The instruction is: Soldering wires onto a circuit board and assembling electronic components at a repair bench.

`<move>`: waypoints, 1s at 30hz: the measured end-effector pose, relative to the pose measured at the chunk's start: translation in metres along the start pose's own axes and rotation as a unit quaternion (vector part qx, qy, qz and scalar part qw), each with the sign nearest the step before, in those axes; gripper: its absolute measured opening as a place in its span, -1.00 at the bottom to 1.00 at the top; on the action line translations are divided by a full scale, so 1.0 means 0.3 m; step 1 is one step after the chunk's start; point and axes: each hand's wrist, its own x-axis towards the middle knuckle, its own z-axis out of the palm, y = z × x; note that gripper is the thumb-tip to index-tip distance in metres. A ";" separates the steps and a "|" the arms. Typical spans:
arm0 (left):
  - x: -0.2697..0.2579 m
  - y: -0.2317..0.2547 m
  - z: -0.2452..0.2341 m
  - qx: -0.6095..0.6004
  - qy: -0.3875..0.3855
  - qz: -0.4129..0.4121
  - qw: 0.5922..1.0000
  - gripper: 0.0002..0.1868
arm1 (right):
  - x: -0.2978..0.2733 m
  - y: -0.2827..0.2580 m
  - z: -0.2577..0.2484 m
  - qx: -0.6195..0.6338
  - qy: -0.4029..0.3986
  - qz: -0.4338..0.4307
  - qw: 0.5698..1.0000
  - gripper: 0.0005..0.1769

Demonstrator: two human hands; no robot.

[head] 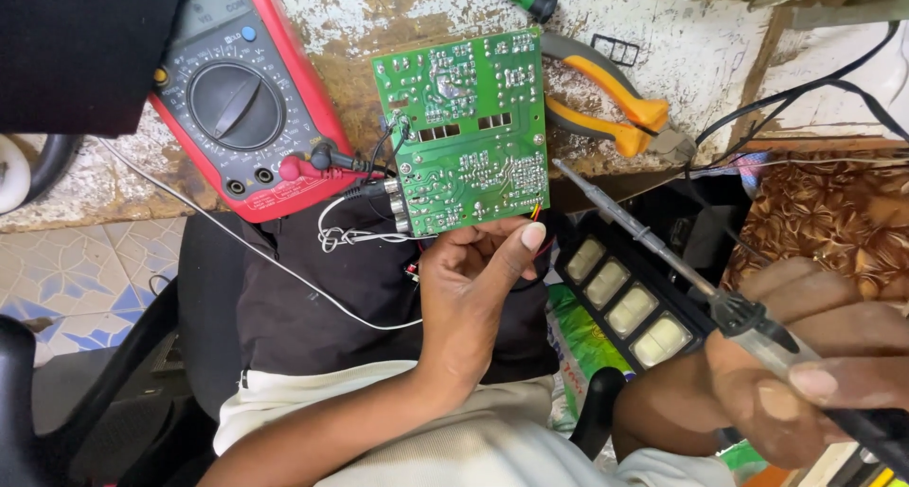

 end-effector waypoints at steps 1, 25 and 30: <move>0.000 0.002 0.000 0.006 -0.001 -0.002 1.000 -0.83 | 0.033 -0.012 0.008 0.021 -0.031 -0.012 0.999 -0.85; -0.056 0.039 0.019 0.120 -0.026 0.085 0.989 -0.89 | -0.024 0.018 -0.093 -0.014 0.012 0.028 0.999 -0.63; -0.074 0.081 -0.005 0.233 -0.080 0.271 0.931 -0.92 | -0.245 0.181 -0.408 -0.118 0.087 -0.106 0.983 -0.83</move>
